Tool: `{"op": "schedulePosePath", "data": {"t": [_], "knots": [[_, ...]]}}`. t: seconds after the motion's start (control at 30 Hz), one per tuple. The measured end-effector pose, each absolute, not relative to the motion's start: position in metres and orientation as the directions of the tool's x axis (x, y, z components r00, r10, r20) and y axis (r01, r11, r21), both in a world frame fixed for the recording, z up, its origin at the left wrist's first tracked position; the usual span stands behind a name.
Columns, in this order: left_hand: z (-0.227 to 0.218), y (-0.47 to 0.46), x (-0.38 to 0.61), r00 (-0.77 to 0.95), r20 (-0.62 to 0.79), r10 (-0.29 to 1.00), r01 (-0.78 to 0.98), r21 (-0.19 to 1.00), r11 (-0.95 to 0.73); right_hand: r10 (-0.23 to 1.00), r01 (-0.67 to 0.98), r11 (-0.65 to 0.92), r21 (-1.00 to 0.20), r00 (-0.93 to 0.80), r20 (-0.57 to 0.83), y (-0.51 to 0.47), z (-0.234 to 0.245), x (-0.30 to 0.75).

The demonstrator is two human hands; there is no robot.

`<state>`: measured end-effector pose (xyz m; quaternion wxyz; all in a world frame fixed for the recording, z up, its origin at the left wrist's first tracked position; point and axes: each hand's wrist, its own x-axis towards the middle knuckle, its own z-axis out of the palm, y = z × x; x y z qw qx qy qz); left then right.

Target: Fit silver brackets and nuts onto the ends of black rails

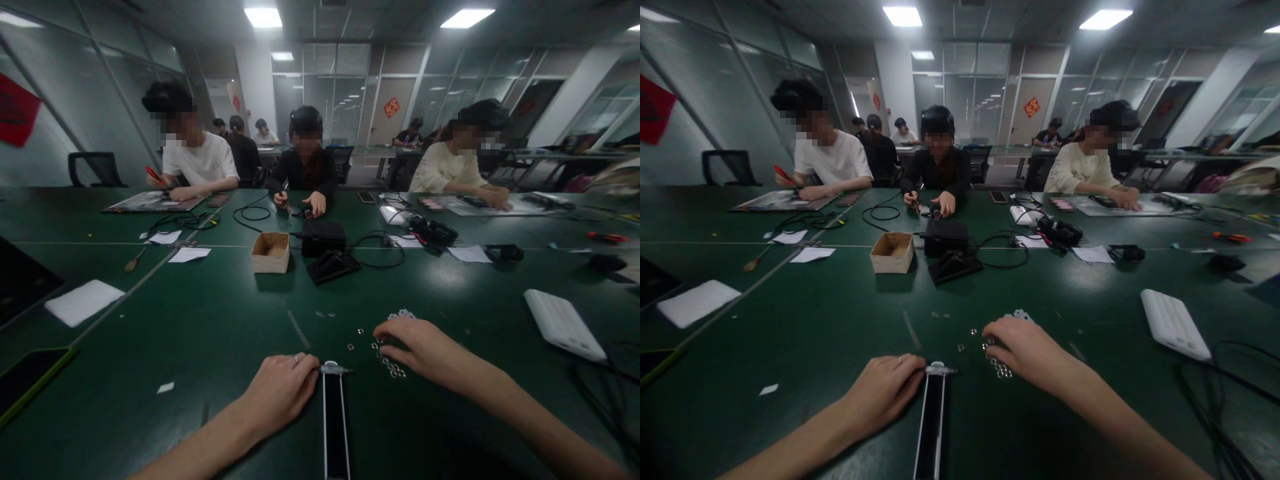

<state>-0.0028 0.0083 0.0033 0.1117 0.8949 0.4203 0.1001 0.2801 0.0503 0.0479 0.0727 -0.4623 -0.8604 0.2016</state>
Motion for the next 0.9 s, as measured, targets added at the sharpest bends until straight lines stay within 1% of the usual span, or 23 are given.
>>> {"op": "schedulePosePath", "data": {"t": [0.1,0.17,0.3,0.57,0.73,0.9], "knots": [[0.003,0.009,-0.003,0.623,0.097,0.776,0.727,0.294,-0.620,0.839,0.828,0.426,-0.364,-0.512,-0.184,0.056,0.050,0.299],[0.002,0.009,-0.003,0.623,0.107,0.775,0.724,0.297,-0.623,0.831,0.837,0.410,-0.363,-0.507,-0.231,0.057,0.048,0.306],[0.002,0.009,-0.002,0.624,0.102,0.775,0.723,0.301,-0.622,0.817,0.823,0.418,-0.385,-0.526,-0.236,0.053,0.047,0.305],[0.003,0.010,-0.002,0.633,0.120,0.765,0.714,0.292,-0.636,0.813,0.832,0.422,-0.360,-0.523,-0.257,0.054,0.047,0.299],[0.001,0.010,-0.003,0.636,0.119,0.762,0.711,0.293,-0.639,0.830,0.846,0.414,-0.335,-0.502,-0.243,0.054,0.042,0.295],[0.002,0.010,-0.003,0.634,0.085,0.769,0.722,0.290,-0.628,0.822,0.862,0.417,-0.288,-0.493,-0.285,0.052,0.048,0.291]]}}
